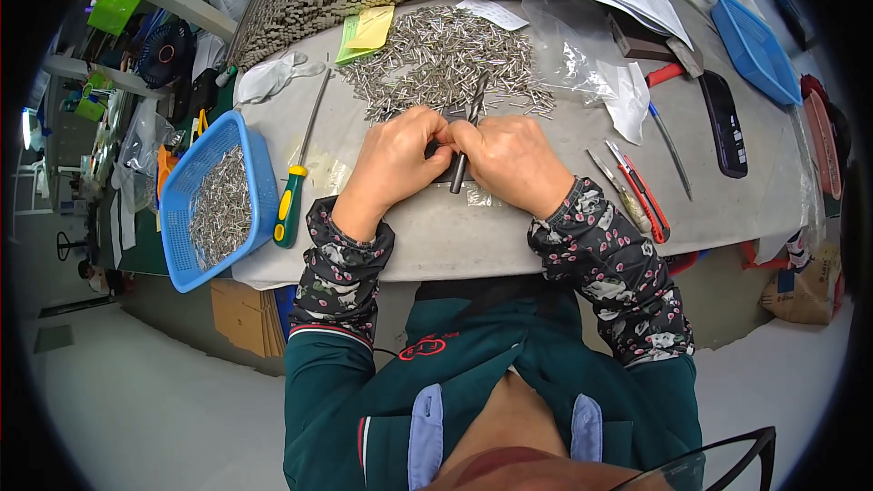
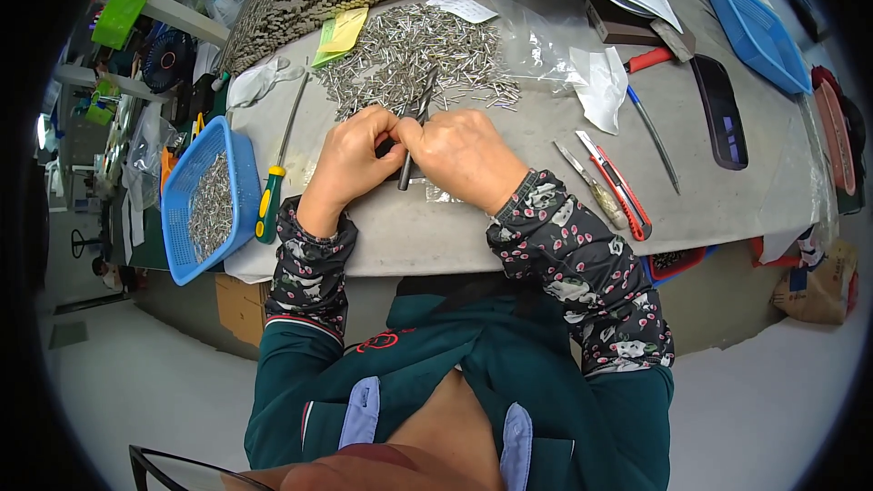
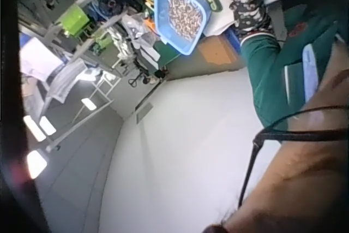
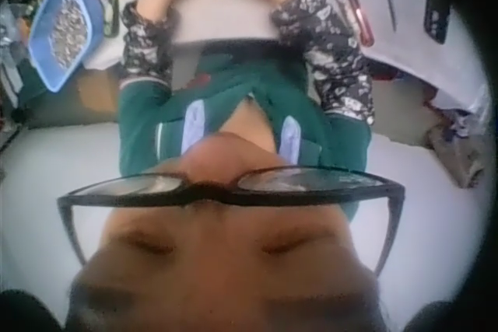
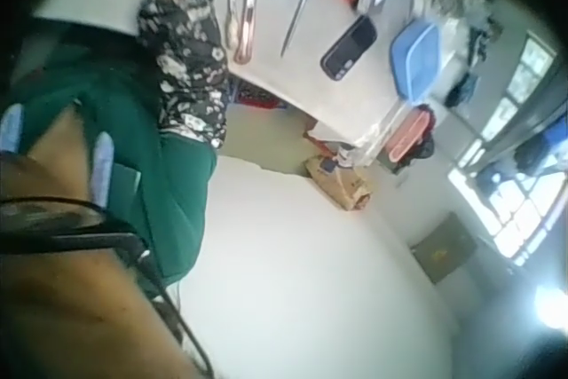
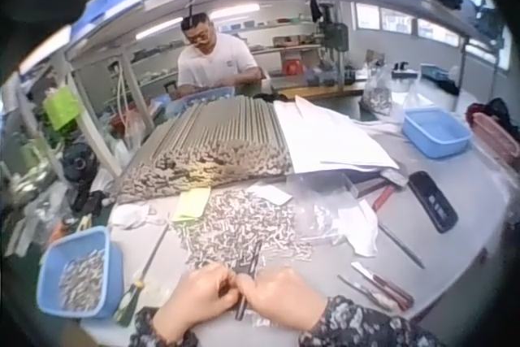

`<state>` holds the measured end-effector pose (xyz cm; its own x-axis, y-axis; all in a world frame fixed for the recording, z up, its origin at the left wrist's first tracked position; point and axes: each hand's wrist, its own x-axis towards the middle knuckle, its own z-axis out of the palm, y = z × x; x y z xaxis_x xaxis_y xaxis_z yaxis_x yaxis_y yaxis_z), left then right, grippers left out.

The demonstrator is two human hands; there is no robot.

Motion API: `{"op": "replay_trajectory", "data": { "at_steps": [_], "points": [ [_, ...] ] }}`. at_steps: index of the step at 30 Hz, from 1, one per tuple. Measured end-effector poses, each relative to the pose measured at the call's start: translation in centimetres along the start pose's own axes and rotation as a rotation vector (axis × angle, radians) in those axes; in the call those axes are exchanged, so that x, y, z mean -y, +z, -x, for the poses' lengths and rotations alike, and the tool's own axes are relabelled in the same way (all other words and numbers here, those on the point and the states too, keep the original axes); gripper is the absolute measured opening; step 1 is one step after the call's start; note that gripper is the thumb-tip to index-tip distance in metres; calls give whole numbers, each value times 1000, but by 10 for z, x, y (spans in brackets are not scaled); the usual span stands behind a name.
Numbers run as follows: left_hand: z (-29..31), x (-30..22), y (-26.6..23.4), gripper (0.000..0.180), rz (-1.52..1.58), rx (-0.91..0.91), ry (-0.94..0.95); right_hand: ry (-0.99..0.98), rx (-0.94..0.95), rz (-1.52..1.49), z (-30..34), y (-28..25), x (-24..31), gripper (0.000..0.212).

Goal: The person assembles small metal components by hand, fitting metal pins into a small metal plate, then checks their fit with a small tool.

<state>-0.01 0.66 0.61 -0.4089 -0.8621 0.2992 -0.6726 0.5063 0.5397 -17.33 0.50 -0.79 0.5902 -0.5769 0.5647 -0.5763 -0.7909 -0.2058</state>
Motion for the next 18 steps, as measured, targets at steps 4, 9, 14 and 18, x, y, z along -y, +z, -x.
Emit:
{"op": "replay_trajectory", "data": {
  "at_steps": [4, 9, 14, 18],
  "points": [
    [1, 2, -3, 12, -29, 10, 10, 20, -15, -27, -2, 2, 1, 10],
    [1, 30, -5, 13, 64, 39, -37, 88, -83, -147, -7, 0, -4, 13],
    [3, 42, -20, 10, 1272, 176, -506, 173, -94, -216, -7, 5, 1, 18],
    [3, 40, -18, 10, 1317, 217, -432, 160, -125, -235, -10, 14, 4, 18]
  ]
}}
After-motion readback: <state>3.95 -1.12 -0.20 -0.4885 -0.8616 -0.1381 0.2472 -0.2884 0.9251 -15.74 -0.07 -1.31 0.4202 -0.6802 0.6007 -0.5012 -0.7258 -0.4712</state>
